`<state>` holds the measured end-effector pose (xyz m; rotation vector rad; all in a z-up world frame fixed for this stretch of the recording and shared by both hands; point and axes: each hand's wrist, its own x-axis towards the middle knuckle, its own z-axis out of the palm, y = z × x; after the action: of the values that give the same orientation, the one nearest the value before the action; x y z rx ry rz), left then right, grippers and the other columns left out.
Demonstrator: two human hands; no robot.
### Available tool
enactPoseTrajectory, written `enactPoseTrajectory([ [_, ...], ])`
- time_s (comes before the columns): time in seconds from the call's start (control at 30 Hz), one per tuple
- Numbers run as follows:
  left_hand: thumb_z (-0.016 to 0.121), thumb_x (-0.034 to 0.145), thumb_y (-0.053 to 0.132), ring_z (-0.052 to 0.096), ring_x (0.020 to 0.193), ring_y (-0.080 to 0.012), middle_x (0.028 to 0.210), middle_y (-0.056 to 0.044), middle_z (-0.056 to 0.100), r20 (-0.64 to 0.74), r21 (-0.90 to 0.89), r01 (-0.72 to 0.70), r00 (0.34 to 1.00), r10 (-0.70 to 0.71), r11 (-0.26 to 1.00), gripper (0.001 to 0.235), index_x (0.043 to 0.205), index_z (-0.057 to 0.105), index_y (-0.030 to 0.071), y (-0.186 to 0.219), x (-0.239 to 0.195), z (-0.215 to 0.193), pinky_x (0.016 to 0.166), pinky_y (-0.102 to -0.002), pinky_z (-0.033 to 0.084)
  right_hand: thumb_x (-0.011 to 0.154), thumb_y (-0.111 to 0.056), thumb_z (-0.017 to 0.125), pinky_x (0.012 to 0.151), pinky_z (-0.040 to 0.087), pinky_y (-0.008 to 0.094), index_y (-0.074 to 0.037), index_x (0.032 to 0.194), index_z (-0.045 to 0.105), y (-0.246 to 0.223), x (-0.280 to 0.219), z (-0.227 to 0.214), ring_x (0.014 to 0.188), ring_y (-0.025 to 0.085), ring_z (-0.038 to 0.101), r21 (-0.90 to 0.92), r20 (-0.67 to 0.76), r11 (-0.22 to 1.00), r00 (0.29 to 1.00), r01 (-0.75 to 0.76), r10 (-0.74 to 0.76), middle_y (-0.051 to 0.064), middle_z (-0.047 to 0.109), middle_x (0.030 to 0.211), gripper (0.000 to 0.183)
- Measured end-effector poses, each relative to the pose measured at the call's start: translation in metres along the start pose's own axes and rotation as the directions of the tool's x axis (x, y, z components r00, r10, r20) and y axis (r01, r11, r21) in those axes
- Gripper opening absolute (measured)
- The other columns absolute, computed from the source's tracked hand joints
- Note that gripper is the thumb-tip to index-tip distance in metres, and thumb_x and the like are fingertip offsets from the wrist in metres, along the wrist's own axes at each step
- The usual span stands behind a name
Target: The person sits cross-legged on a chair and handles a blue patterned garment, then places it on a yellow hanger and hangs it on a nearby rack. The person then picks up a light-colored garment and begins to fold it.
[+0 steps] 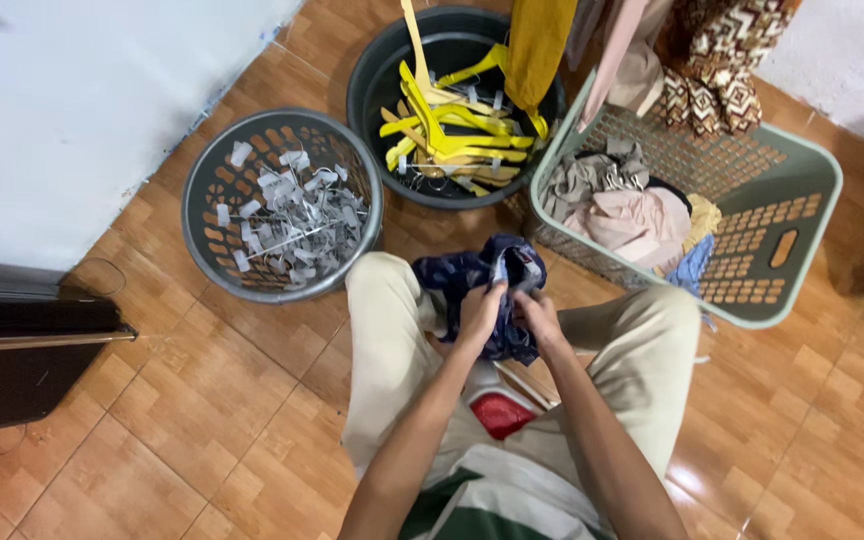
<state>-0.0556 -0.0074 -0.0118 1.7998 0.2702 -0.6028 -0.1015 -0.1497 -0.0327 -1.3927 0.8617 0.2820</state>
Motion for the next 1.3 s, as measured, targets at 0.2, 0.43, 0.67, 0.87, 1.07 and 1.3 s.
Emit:
enactPoseTrajectory([
  [0.2,0.056,0.097,0.033,0.070,0.064,-0.0322,0.087,-0.017,0.071,-0.178,-0.295,0.197,0.950,-0.256,0.935,0.038,0.105,0.064,-0.003,0.017,0.043,-0.015,0.052,-0.042,0.057,0.090,-0.012,0.068,0.068,0.049,0.034,0.000,0.110,0.066,-0.043,0.026,0.020,0.075,0.017,0.058,-0.202,-0.238,0.908,0.881,0.367,-0.409,0.010,0.067,0.088,0.024],
  [0.43,0.053,0.098,0.018,0.066,0.081,-0.0373,0.099,-0.026,0.068,-0.277,-0.210,0.080,0.951,-0.137,0.974,0.032,0.129,0.053,0.010,0.038,0.137,-0.038,0.069,-0.044,0.054,0.084,-0.013,0.076,0.080,0.051,0.037,0.004,0.114,0.054,-0.106,0.098,0.054,0.088,0.030,0.062,-0.501,-0.129,0.743,0.810,0.445,-0.572,0.019,0.060,0.104,0.041],
  [0.67,0.056,0.094,0.008,0.064,0.120,-0.0392,0.127,-0.022,0.069,-0.422,-0.068,-0.123,0.903,0.083,0.990,0.043,0.137,0.058,0.010,-0.001,0.266,-0.020,0.104,-0.044,0.047,0.085,-0.007,0.068,0.094,0.052,0.047,-0.001,0.137,0.050,-0.122,0.233,0.082,0.111,0.042,0.059,-0.570,0.124,0.564,0.740,0.598,-0.661,0.026,0.054,0.128,0.055],
  [0.87,0.064,0.098,0.008,0.054,0.130,-0.0357,0.141,-0.020,0.059,-0.489,-0.184,-0.090,0.872,-0.012,0.979,0.044,0.140,0.052,0.006,-0.018,0.326,0.016,0.109,-0.043,0.040,0.082,-0.008,0.066,0.105,0.043,0.054,-0.008,0.141,0.051,-0.109,0.345,0.108,0.129,0.044,0.048,-0.886,0.188,0.282,0.841,0.369,-0.508,0.020,0.051,0.139,0.062],
  [1.07,0.058,0.097,0.018,0.059,0.102,-0.0156,0.121,-0.003,0.063,-0.229,-0.627,0.306,0.807,-0.545,0.716,0.041,0.138,0.059,0.016,-0.013,0.327,-0.001,0.073,-0.030,0.051,0.081,-0.020,0.072,0.107,0.032,0.067,-0.004,0.157,0.036,-0.095,0.436,0.127,0.143,0.044,0.033,-0.874,0.401,0.027,0.753,0.484,-0.522,0.023,0.038,0.155,0.086],
  [1.3,0.061,0.097,0.019,0.062,0.094,-0.0151,0.116,-0.007,0.068,-0.320,-0.687,0.107,0.843,-0.432,0.719,0.037,0.132,0.067,0.009,-0.011,0.339,0.000,0.065,-0.027,0.049,0.096,-0.034,0.069,0.112,0.033,0.062,-0.017,0.143,0.054,-0.091,0.458,0.133,0.134,0.035,0.045,-0.941,0.275,0.060,0.857,0.333,-0.436,0.012,0.054,0.135,0.052],
])
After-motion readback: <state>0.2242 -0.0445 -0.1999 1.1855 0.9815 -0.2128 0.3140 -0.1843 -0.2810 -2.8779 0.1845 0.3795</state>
